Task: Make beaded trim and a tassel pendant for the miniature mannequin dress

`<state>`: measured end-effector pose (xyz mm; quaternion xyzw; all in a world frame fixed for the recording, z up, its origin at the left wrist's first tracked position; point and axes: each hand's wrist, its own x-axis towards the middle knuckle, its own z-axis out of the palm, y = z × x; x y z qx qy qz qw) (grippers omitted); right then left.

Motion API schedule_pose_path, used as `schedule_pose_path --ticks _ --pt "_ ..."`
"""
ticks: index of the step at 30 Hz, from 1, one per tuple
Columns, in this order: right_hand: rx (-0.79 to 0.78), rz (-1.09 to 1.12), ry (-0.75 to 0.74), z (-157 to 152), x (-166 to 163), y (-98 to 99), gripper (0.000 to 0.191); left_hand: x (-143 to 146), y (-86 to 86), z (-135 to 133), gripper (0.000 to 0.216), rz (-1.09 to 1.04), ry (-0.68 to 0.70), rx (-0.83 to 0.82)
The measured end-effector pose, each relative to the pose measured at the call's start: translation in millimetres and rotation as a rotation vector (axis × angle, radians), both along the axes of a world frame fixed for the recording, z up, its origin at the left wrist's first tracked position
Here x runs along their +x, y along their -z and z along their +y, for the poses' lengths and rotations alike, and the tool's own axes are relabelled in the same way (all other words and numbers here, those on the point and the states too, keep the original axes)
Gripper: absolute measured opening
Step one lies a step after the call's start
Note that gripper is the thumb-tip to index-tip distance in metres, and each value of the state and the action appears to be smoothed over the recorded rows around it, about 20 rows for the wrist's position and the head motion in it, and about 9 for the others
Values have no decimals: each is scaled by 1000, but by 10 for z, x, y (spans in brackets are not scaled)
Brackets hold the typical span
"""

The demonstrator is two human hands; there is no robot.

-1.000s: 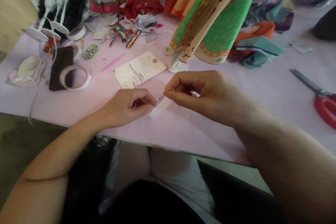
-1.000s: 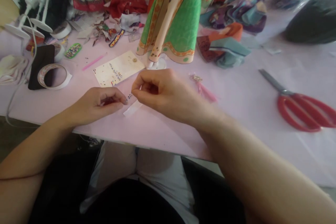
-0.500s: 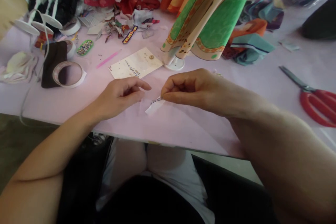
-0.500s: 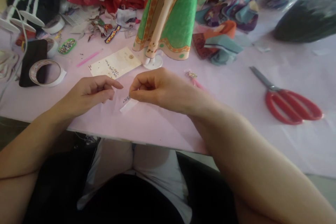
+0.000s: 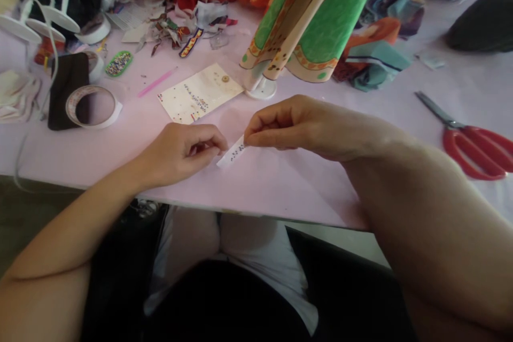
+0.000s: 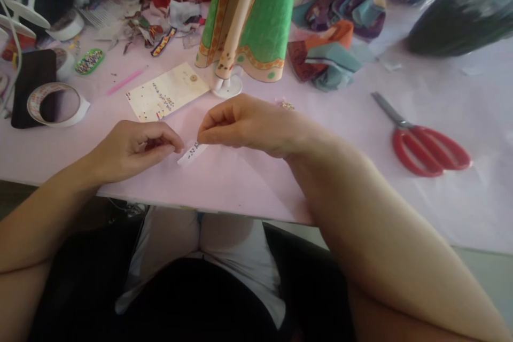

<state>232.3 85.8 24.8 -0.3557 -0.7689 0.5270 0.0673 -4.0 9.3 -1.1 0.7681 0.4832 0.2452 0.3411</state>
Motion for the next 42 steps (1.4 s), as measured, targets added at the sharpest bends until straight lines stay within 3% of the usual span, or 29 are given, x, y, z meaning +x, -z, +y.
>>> schedule_pose_path --ticks 10,27,34,42 --pt "-3 -3 10 10 -14 15 26 2 40 -11 21 35 95 19" --pt "-7 -44 37 -2 -35 26 25 -5 33 -10 23 60 90 0" --pt "68 -90 46 -9 -44 1 23 -3 34 -14 22 59 80 -10" --pt "-34 -61 121 -41 -43 -47 32 -8 33 -14 24 51 83 -5"
